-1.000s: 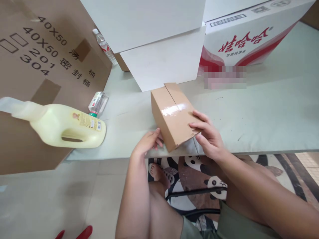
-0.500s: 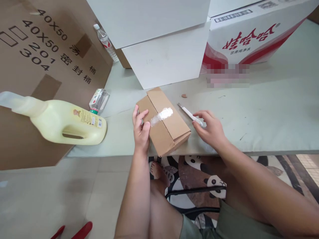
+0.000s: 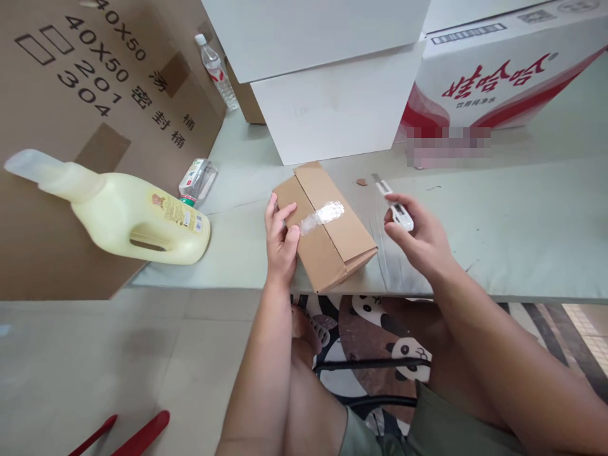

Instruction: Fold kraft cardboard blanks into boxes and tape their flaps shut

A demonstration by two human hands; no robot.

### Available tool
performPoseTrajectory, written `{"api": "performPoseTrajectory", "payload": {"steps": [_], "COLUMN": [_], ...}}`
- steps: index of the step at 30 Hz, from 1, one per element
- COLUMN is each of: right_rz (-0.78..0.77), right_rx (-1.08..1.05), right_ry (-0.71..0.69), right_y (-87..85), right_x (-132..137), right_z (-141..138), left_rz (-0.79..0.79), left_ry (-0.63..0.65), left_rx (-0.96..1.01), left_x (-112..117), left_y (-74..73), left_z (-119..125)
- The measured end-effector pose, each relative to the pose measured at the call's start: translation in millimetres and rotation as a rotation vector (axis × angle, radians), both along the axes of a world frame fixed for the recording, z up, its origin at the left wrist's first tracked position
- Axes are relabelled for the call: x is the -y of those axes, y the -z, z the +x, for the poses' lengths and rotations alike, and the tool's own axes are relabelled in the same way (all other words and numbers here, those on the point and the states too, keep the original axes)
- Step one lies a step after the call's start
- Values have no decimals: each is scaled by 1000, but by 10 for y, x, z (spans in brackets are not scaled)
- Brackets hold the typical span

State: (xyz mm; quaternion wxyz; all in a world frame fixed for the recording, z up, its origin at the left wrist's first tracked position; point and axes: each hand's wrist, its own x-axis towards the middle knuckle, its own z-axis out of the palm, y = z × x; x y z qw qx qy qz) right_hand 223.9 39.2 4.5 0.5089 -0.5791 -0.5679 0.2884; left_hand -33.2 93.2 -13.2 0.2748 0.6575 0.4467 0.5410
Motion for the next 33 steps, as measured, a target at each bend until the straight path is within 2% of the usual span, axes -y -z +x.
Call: {"api": "performPoseTrajectory", "payload": {"steps": [3, 5, 7, 10, 13, 19, 24, 30, 33], "right_rz": [251, 381, 440, 396, 357, 405, 379, 391, 343], "right_rx": [24, 56, 109, 224, 292, 391, 362, 546, 534], "right_ry": [138, 167, 45, -196, -253, -146, -179, -48, -35], "right_y": [-243, -381, -492, -592, -612, -595, -574, -564, -567], "right_x": [155, 261, 348, 419, 442, 480, 460, 470, 466], "right_z": [-107, -199, -296, -418, -487, -503, -540, -669, -710], "left_rz": [-7, -18, -19, -2, 8, 16, 10, 16, 33], "left_ry": [11, 16, 19, 17, 15, 12, 9, 5, -3], "left_rx": [-2, -12, -25, -38, -35, -28, -28, -40, -51], "left_x": [13, 20, 20, 9, 1, 12, 21, 34, 40], "left_y": [-12, -19, -18, -4, 10, 10, 9, 3, 2], "left_z": [5, 6, 6, 10, 22, 40, 29, 64, 74]}}
